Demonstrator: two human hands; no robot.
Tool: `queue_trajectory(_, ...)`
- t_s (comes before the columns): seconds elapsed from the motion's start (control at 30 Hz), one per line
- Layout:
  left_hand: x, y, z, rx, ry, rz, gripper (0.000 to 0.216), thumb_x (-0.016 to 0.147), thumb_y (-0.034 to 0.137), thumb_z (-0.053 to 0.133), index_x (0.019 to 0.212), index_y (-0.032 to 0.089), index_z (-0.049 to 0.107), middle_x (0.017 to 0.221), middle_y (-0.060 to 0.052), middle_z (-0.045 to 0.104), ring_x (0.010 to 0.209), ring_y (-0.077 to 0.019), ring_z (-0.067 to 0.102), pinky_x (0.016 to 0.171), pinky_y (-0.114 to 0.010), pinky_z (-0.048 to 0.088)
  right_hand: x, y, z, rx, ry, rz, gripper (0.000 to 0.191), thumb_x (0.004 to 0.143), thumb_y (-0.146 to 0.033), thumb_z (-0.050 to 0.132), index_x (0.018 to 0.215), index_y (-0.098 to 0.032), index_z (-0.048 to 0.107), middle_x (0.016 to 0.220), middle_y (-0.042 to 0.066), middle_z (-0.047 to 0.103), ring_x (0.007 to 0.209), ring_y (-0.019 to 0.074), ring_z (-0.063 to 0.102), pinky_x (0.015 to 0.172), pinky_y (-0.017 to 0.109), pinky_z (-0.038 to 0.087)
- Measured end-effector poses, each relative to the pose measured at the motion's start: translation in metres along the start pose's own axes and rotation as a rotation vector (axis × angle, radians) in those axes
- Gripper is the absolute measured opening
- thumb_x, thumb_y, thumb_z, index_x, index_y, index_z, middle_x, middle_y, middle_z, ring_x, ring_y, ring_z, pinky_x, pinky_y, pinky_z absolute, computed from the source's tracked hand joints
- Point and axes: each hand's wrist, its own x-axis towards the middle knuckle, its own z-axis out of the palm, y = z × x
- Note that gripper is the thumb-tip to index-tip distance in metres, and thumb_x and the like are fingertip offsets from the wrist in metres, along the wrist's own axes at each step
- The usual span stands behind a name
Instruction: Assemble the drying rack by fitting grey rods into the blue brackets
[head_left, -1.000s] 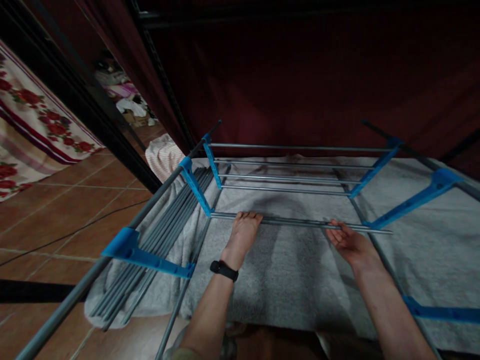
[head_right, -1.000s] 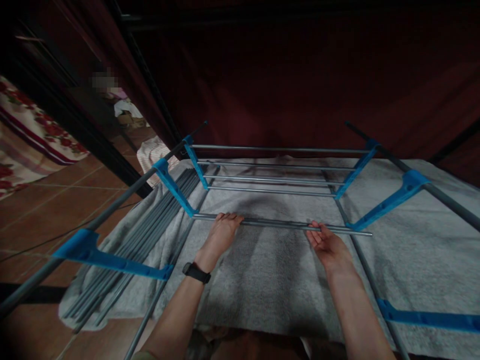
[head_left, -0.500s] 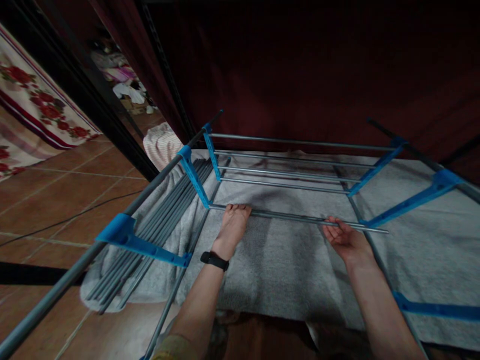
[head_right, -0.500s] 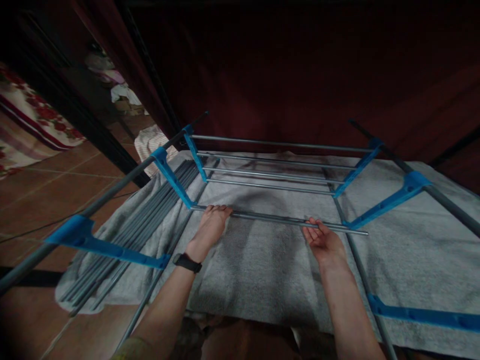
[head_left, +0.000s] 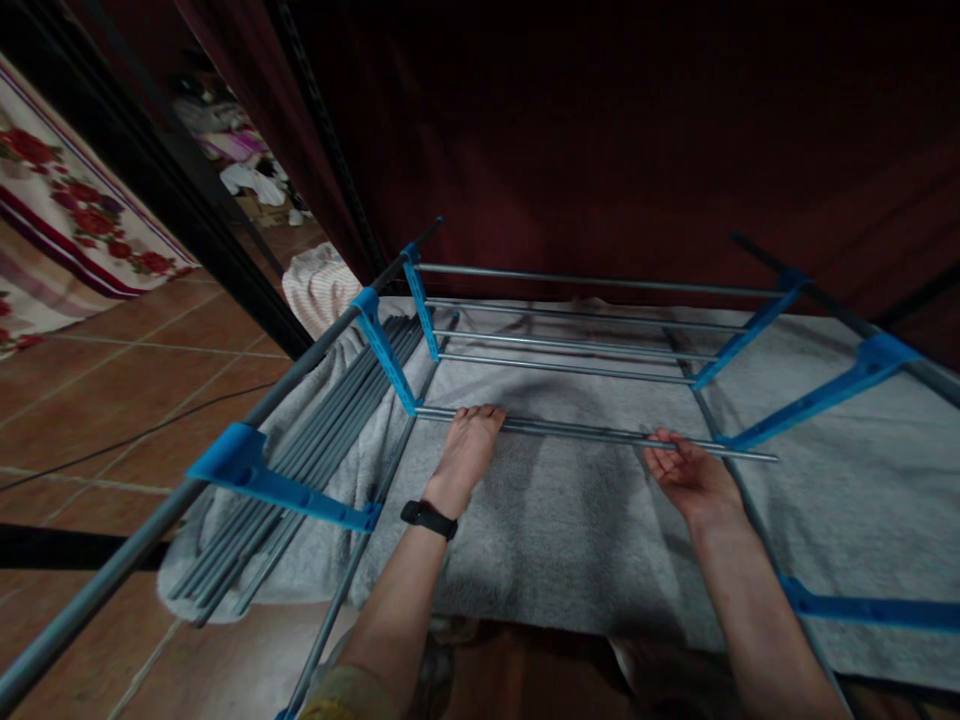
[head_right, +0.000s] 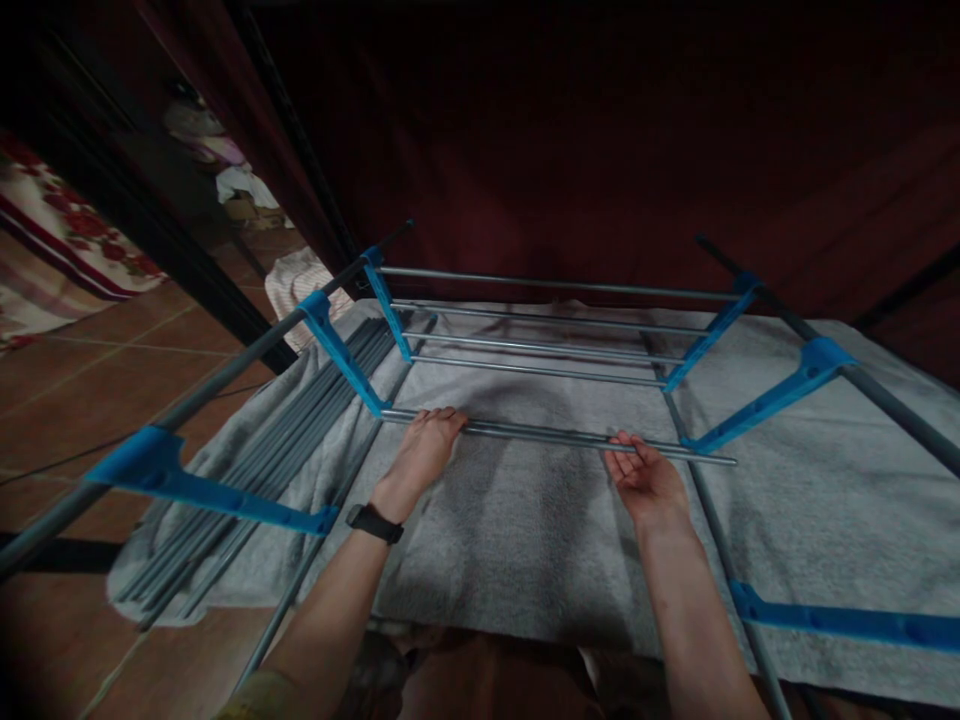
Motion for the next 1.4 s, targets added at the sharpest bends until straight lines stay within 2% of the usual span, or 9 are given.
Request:
queue_trajectory(0.2,0.002,0.003,-0.001,-0.005,-0.007,0.034,0.035,0.096,0.008,0.035,0.108,0.021,0.066,0.107,-0.009,0.067,0.103,-0.0230,0.062,0.096,-0.040,0.043,0.001,0.001,0.002,-0.003,0.001,0.005,0.024,0.090,-0.005,0.044,0.078,-0.019,0.059,0.085,0.000,0.069,0.076,0.0109,0.070,0.064,0.025,0.063)
queue_trajectory(0.43,0.002,0.003,-0.004,0.007,-0.041,0.006,0.039,0.092,0.002,0.036,0.110,0.020,0.065,0.112,-0.008,0.069,0.105,-0.0221,0.063,0.098,-0.039,0.044,0.002,-0.003,0.000,0.013,0.082,0.009,0.027,0.094,-0.006,0.043,0.077,-0.019,0.059,0.077,-0.002,0.066,0.067,0.0080,0.067,0.062,0.021,0.061)
queue_trajectory(0.57,0.002,0.004,-0.003,-0.010,-0.048,0.033,0.043,0.091,-0.001,0.035,0.114,0.020,0.065,0.112,-0.008,0.069,0.106,-0.0215,0.063,0.099,-0.040,0.044,0.004,0.002,-0.002,0.018,0.045,-0.029,0.022,0.095,-0.008,0.049,0.080,-0.019,0.061,0.075,-0.003,0.066,0.066,0.0074,0.067,0.063,0.020,0.061)
queue_trajectory(0.8,0.004,0.006,0.002,-0.059,-0.013,0.066,0.037,0.095,0.007,0.038,0.118,0.022,0.063,0.111,-0.008,0.069,0.104,-0.0217,0.064,0.097,-0.038,0.045,0.003,0.011,0.003,0.016,0.027,-0.022,0.020,0.096,-0.010,0.051,0.081,-0.019,0.061,0.074,-0.002,0.066,0.069,0.0078,0.068,0.066,0.020,0.062)
queue_trajectory(1.03,0.004,0.008,0.002,-0.079,-0.014,0.085,0.039,0.093,0.005,0.037,0.118,0.022,0.063,0.113,-0.008,0.068,0.106,-0.0205,0.063,0.099,-0.037,0.044,0.003,0.000,0.001,0.010,0.063,-0.009,0.022,0.094,-0.007,0.049,0.079,-0.019,0.060,0.073,-0.003,0.065,0.068,0.0078,0.067,0.066,0.020,0.061)
queue_trajectory(1.2,0.001,0.008,0.005,-0.081,-0.009,0.111,0.040,0.092,0.003,0.037,0.118,0.020,0.063,0.114,-0.009,0.068,0.106,-0.0204,0.063,0.100,-0.037,0.044,0.004,-0.008,-0.003,0.024,0.039,-0.030,0.022,0.094,-0.007,0.049,0.080,-0.019,0.060,0.073,-0.003,0.066,0.066,0.0075,0.067,0.068,0.020,0.061)
queue_trajectory(1.4,0.002,0.005,0.008,-0.077,-0.019,0.127,0.044,0.091,0.001,0.037,0.122,0.021,0.062,0.113,-0.009,0.068,0.107,-0.0199,0.064,0.098,-0.035,0.044,0.004,-0.005,-0.002,0.032,0.022,-0.077,0.021,0.096,-0.008,0.049,0.080,-0.018,0.060,0.072,-0.002,0.067,0.066,0.0077,0.068,0.066,0.020,0.062)
